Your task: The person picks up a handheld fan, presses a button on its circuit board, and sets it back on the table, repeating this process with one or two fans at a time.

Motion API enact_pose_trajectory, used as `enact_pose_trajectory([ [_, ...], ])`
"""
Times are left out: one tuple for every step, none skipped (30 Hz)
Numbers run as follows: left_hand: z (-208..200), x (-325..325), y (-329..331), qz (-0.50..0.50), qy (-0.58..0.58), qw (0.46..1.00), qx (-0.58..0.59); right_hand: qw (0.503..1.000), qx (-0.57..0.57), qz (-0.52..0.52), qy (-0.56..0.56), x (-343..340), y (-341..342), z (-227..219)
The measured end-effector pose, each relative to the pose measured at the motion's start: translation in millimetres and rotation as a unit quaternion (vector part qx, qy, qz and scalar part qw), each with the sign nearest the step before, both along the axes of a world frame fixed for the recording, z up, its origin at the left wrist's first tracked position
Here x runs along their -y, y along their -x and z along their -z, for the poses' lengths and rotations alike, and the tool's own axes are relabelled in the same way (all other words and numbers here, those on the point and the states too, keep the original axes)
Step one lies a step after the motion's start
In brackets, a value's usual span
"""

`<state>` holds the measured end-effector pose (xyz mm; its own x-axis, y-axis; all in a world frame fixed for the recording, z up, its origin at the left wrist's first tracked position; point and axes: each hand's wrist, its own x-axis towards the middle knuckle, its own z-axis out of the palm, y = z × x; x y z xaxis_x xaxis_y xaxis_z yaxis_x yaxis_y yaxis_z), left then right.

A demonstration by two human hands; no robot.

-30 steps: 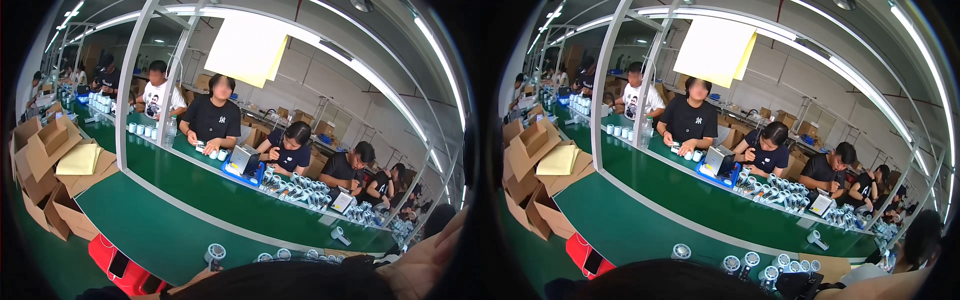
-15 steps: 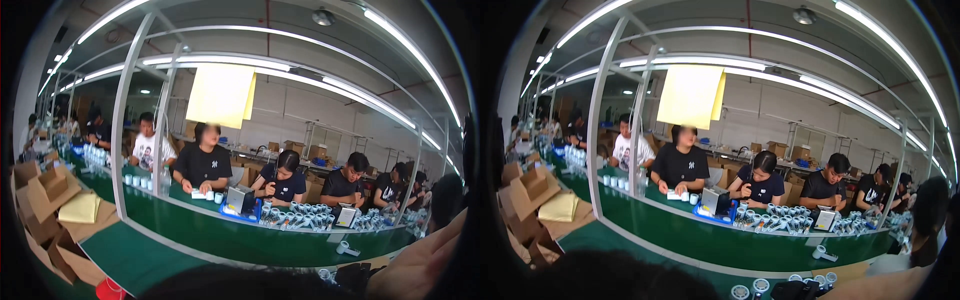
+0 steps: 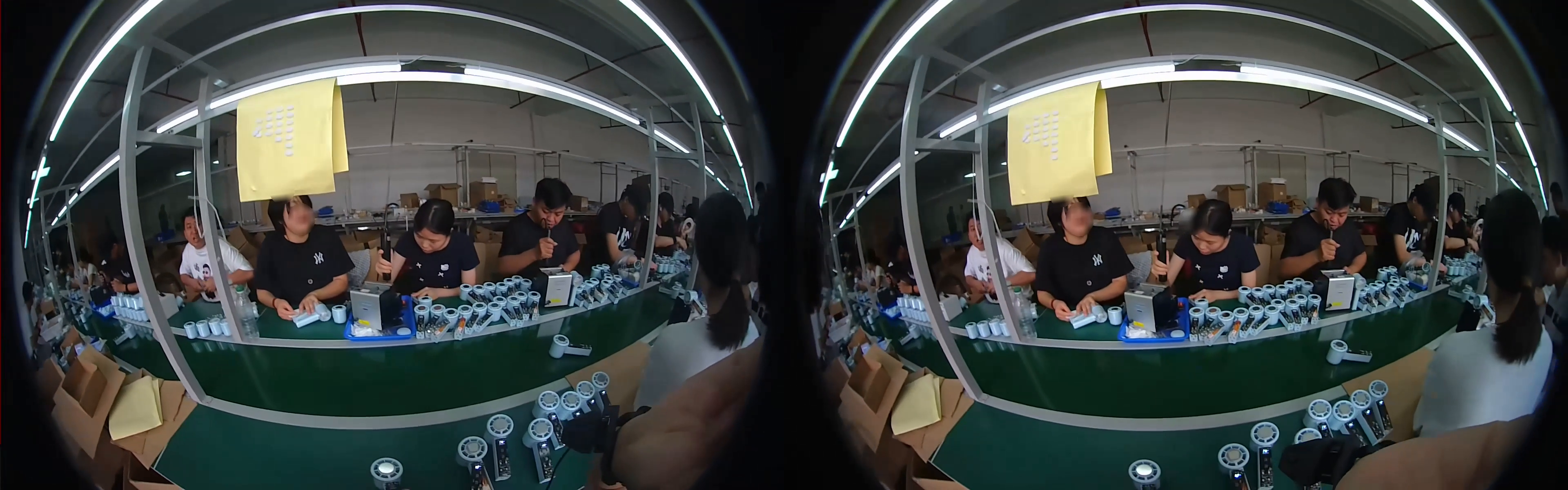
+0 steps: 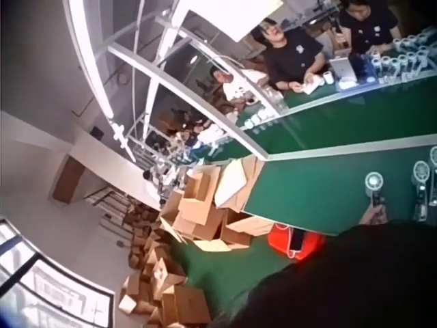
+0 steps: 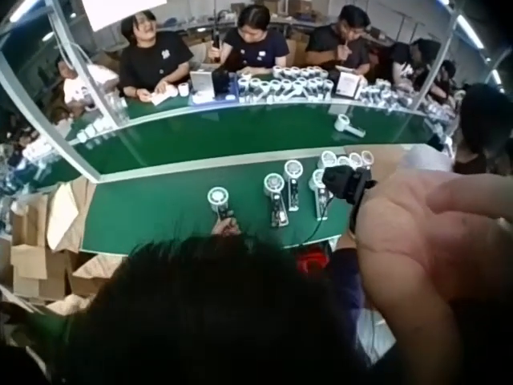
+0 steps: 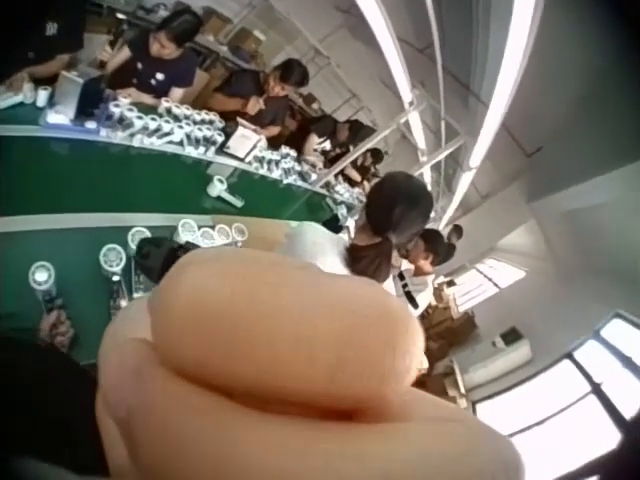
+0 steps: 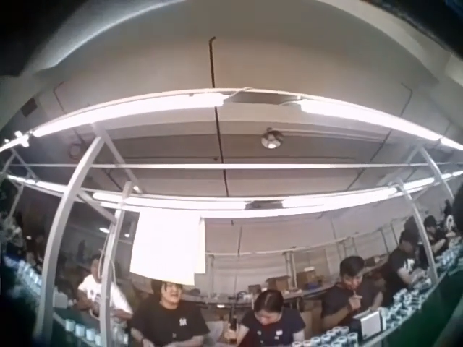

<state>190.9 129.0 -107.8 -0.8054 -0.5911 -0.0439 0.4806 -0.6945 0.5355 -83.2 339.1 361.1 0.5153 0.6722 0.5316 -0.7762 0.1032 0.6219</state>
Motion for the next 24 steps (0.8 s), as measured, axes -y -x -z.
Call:
enact_pose_trajectory([
  [8.4,-18.4,1.2,0.011,-0.031,0.999,-0.002,1.0,0.002,0.012,-0.017,-5.5,-0.2,1.5],
  [16.0,-37.7,1.5,0.024,-0.061,0.998,-0.004,0.999,0.004,0.026,-0.034,-12.5,-1.9,2.8],
  [16.7,-61.7,-1.2,0.038,-0.09,0.995,-0.004,0.998,0.007,0.042,-0.05,-23.7,-2.9,3.7],
  [26.5,-63.3,-1.6,0.058,-0.103,0.993,0.0,0.996,0.009,0.06,-0.059,-32.7,-6.0,3.6],
  [42.1,-58.1,-2.7,0.059,-0.084,0.995,-0.005,0.995,0.012,0.077,-0.066,-43.6,-9.4,3.9],
  [49.0,-52.5,-2.3,0.061,-0.058,0.996,-0.011,0.993,0.014,0.095,-0.067,-52.6,-13.0,5.7],
  [46.5,-54.9,0.1,0.08,-0.062,0.995,-0.006,0.991,0.018,0.112,-0.067,-62.3,-16.1,7.8],
  [36.0,-58.0,-1.8,0.07,-0.07,0.995,-0.003,0.989,0.026,0.126,-0.069,-70.7,-19.3,13.9],
  [22.5,-60.4,-3.4,0.057,-0.077,0.995,0.001,0.987,0.036,0.137,-0.071,-78.1,-21.9,20.2],
  [14.6,-64.6,-13.0,0.039,-0.088,0.995,0.011,0.985,0.05,0.143,-0.077,-82.1,-24.5,30.8],
  [14.0,-66.4,-20.8,0.044,-0.097,0.994,0.029,0.983,0.066,0.146,-0.084,-83.9,-27.1,41.2],
  [16.8,-63.5,-18.3,0.043,-0.096,0.994,0.029,0.981,0.078,0.15,-0.091,-83.3,-28.5,48.7],
  [17.4,-61.5,-10.7,0.039,-0.097,0.994,0.026,0.98,0.086,0.152,-0.099,-81.8,-26.3,52.5],
  [13.2,-56.0,-6.4,0.055,-0.074,0.996,0.013,0.978,0.094,0.152,-0.109,-78.1,-24.0,56.9],
  [9.5,-58.3,-4.8,0.066,-0.062,0.996,0.002,0.975,0.105,0.148,-0.129,-75.3,-19.3,63.0],
  [2.9,-60.2,-2.1,0.064,-0.062,0.996,0.005,0.971,0.115,0.147,-0.153,-79.2,-15.5,66.4],
  [-1.4,-63.9,-4.4,0.062,-0.062,0.996,0.013,0.965,0.13,0.144,-0.176,-83.3,-17.6,74.7],
  [-4.0,-67.4,-5.0,0.059,-0.064,0.996,0.007,0.96,0.15,0.14,-0.192,-84.4,-23.5,86.5],
  [-3.5,-64.2,-7.3,0.058,-0.057,0.997,-0.001,0.956,0.168,0.136,-0.199,-81.8,-29.0,97.7],
  [-2.8,-60.9,-8.7,0.064,-0.057,0.996,0.011,0.954,0.18,0.138,-0.195,-80.0,-31.2,103.3],
  [-2.8,-59.5,-10.4,0.062,-0.063,0.996,0.011,0.953,0.191,0.14,-0.189,-79.6,-33.7,108.9],
  [-2.8,-61.6,-10.4,0.059,-0.07,0.996,0.009,0.952,0.199,0.143,-0.183,-81.3,-35.5,113.1],
  [-2.8,-63.2,-8.9,0.056,-0.075,0.996,0.006,0.951,0.207,0.145,-0.177,-83.5,-37.1,117.2],
  [-3.0,-63.7,-3.9,0.062,-0.073,0.995,0.014,0.951,0.214,0.147,-0.17,-85.6,-38.3,121.1],
])
